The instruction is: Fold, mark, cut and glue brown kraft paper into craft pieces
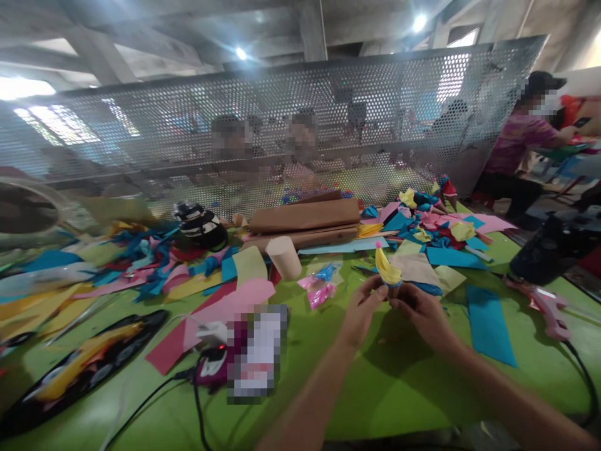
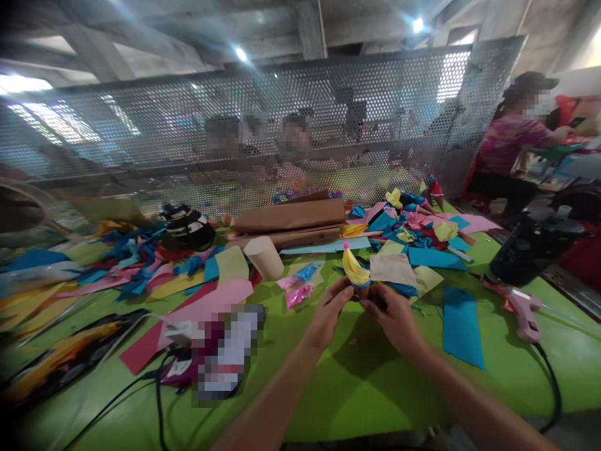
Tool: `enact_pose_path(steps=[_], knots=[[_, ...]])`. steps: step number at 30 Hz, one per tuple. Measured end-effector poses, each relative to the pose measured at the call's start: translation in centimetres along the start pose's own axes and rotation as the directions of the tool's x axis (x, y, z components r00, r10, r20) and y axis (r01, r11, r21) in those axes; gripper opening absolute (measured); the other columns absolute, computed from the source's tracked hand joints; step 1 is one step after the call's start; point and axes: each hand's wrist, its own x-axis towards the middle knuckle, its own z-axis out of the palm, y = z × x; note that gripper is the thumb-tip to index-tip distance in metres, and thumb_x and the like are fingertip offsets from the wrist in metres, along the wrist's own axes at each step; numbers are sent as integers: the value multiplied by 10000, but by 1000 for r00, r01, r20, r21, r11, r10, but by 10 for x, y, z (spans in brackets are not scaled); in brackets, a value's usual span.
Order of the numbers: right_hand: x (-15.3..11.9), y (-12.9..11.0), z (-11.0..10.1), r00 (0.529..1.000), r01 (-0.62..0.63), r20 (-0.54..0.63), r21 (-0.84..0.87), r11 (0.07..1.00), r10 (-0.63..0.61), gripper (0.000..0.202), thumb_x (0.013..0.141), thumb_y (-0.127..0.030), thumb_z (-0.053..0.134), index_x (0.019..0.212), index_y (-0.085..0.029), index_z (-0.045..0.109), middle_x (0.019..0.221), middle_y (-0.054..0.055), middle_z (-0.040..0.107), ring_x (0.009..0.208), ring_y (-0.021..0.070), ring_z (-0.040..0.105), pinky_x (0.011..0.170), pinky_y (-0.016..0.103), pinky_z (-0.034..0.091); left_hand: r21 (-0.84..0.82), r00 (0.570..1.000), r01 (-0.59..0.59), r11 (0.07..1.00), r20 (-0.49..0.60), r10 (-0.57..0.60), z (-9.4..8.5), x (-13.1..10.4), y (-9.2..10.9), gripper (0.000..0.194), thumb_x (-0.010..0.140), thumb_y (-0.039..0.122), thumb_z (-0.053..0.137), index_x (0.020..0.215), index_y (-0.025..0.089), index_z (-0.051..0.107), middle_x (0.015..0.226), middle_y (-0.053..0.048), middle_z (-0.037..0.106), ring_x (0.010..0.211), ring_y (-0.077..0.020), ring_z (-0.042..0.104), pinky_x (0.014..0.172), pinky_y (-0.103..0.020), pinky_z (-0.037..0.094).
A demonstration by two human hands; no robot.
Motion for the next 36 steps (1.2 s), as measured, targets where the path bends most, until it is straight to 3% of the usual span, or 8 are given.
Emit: enact_pose_path(steps=[5,36], knots=[[0,-3,-1,1000,12,-7,-43,999,-12,186,949,-388,623,986,-211,668,881,41,711,830,214,661,747,303,501,28,1000,-11,1000,2,10,1,0,2,259,814,350,751,998,168,768,984,-72,741,948,-208,640,947,-344,477],[0,-8,0,998,53,-11,-154,987,-55,167,942,-357,615,981,-210,685,898,50,735,793,214,661,717,297,503,32,999,-10,999,-45,12,4,-1,5,204,769,290,720,929,164,729,916,-57,719,889,-199,619,882,-325,467]])
